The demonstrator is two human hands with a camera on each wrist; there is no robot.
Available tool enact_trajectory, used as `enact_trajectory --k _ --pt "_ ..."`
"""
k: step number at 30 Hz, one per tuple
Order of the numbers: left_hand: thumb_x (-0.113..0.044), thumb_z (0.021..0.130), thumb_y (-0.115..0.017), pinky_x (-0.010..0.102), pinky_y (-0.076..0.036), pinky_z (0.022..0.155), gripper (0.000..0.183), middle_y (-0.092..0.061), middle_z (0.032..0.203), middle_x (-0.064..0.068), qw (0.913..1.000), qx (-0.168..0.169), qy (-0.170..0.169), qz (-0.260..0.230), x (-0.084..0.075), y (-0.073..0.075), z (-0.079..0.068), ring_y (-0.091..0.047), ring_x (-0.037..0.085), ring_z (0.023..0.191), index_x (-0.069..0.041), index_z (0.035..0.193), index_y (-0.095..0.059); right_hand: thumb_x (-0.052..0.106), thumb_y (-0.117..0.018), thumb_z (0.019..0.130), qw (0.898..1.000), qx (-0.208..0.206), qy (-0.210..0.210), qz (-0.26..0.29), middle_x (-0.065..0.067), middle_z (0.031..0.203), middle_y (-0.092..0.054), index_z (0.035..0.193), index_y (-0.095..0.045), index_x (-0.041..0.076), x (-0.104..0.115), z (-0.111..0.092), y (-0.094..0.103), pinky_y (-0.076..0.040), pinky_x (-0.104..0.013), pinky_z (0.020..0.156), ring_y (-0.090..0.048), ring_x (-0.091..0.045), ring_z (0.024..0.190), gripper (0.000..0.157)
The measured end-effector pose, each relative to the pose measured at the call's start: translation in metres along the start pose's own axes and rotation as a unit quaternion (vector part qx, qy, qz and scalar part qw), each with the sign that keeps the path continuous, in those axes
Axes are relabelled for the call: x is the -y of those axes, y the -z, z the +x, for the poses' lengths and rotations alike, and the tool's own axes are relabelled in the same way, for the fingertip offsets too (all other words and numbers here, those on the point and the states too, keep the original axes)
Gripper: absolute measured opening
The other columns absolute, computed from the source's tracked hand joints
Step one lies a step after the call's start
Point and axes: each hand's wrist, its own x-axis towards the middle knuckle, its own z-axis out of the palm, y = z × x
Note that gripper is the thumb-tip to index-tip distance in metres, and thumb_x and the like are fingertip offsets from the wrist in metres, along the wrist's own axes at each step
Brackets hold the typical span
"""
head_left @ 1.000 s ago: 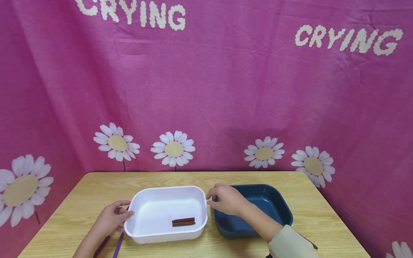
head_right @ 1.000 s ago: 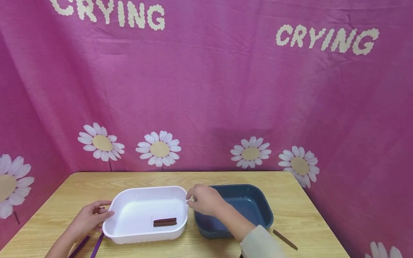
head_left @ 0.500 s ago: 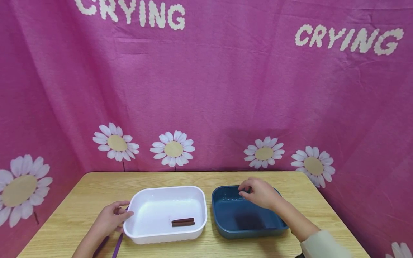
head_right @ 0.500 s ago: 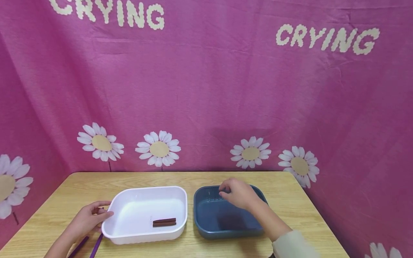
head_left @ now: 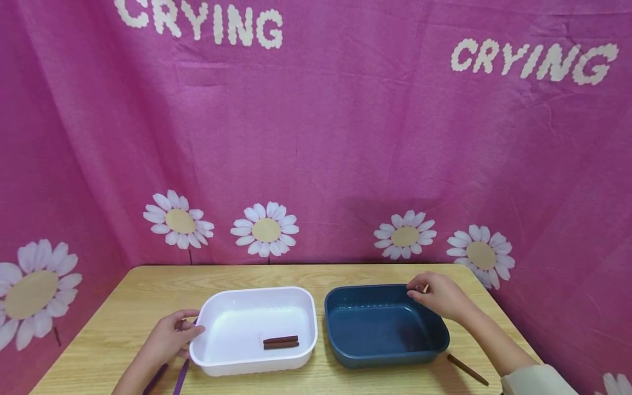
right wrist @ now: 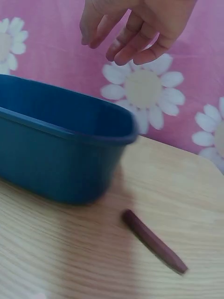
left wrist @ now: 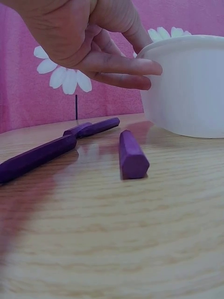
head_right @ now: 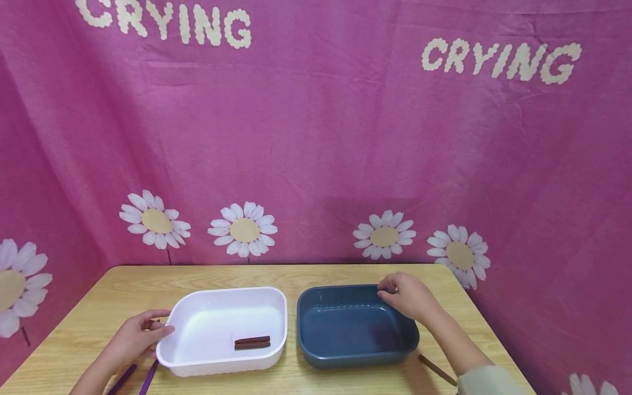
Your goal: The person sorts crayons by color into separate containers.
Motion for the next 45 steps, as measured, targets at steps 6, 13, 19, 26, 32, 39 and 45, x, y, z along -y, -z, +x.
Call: enact_trajectory --k 6,13,19,26,32,39,45 --pt "-0.010 0.084 -0.067 0.036 -0.057 0.052 0.050 -0.065 0.087 0.012 1.0000 0.000 0.006 0.005 0.000 0.000 0.001 -0.063 0.018 0.066 0.009 0.127 -0.048 0.015 -0.066 0.084 1.000 0.004 -0.014 -0.004 0.000 0.073 -0.060 0.092 -0.070 0.003 -0.024 -0.013 0.007 -0.043 -0.023 0.054 -0.049 -0.010 0.062 0.015" --pt "-0.010 0.084 -0.067 0.037 -0.056 0.052 0.051 -0.067 0.090 0.015 1.0000 0.003 0.008 0.004 -0.001 0.001 0.000 -0.064 0.019 0.068 0.009 0.127 -0.047 0.016 -0.065 0.084 0.999 0.017 -0.036 -0.019 0.001 0.072 -0.058 0.091 -0.069 0.003 -0.053 -0.028 0.006 -0.041 -0.023 0.054 -0.048 -0.007 0.062 0.015" --pt "-0.009 0.084 -0.066 0.037 -0.057 0.052 0.050 -0.067 0.088 0.013 0.9999 0.004 0.008 0.006 -0.002 0.001 0.001 -0.064 0.018 0.068 0.009 0.127 -0.047 0.016 -0.065 0.083 0.998 0.019 -0.039 -0.038 0.003 0.071 -0.057 0.088 -0.068 0.005 -0.074 -0.041 0.001 -0.039 -0.024 0.056 -0.047 -0.006 0.065 0.013" --pt "-0.010 0.084 -0.067 0.036 -0.056 0.051 0.050 -0.066 0.086 0.011 0.9999 0.001 0.010 0.009 -0.002 0.001 0.001 -0.063 0.018 0.068 0.008 0.127 -0.048 0.014 -0.068 0.080 0.997 0.056 -0.040 -0.017 0.003 0.067 -0.052 0.084 -0.066 0.006 -0.090 -0.053 -0.013 -0.037 -0.023 0.055 -0.044 -0.003 0.062 0.009" --pt "-0.010 0.084 -0.067 0.035 -0.056 0.052 0.049 -0.066 0.086 0.010 0.9999 -0.002 0.013 0.011 0.000 0.001 0.001 -0.063 0.018 0.067 0.006 0.126 -0.049 0.011 -0.066 0.077 0.995 0.098 -0.011 0.023 0.006 0.062 -0.049 0.080 -0.066 0.006 -0.097 -0.066 -0.027 -0.034 -0.020 0.051 -0.039 0.002 0.057 0.006" --pt "-0.010 0.084 -0.067 0.036 -0.056 0.052 0.049 -0.067 0.088 0.012 0.9999 -0.002 0.010 0.006 0.000 0.001 0.001 -0.064 0.019 0.067 0.007 0.127 -0.049 0.018 -0.070 0.079 0.990 0.135 0.008 0.047 0.011 0.066 -0.055 0.080 -0.067 0.009 -0.102 -0.077 -0.039 -0.036 -0.020 0.051 -0.042 0.006 0.059 0.009" --pt "-0.009 0.085 -0.066 0.037 -0.056 0.052 0.049 -0.067 0.090 0.015 1.0000 -0.002 0.008 0.005 -0.002 0.001 0.000 -0.065 0.020 0.067 0.008 0.127 -0.048 0.019 -0.072 0.077 0.986 0.158 -0.007 0.058 0.008 0.068 -0.055 0.083 -0.067 0.011 -0.104 -0.083 -0.040 -0.036 -0.020 0.052 -0.042 0.005 0.060 0.011"
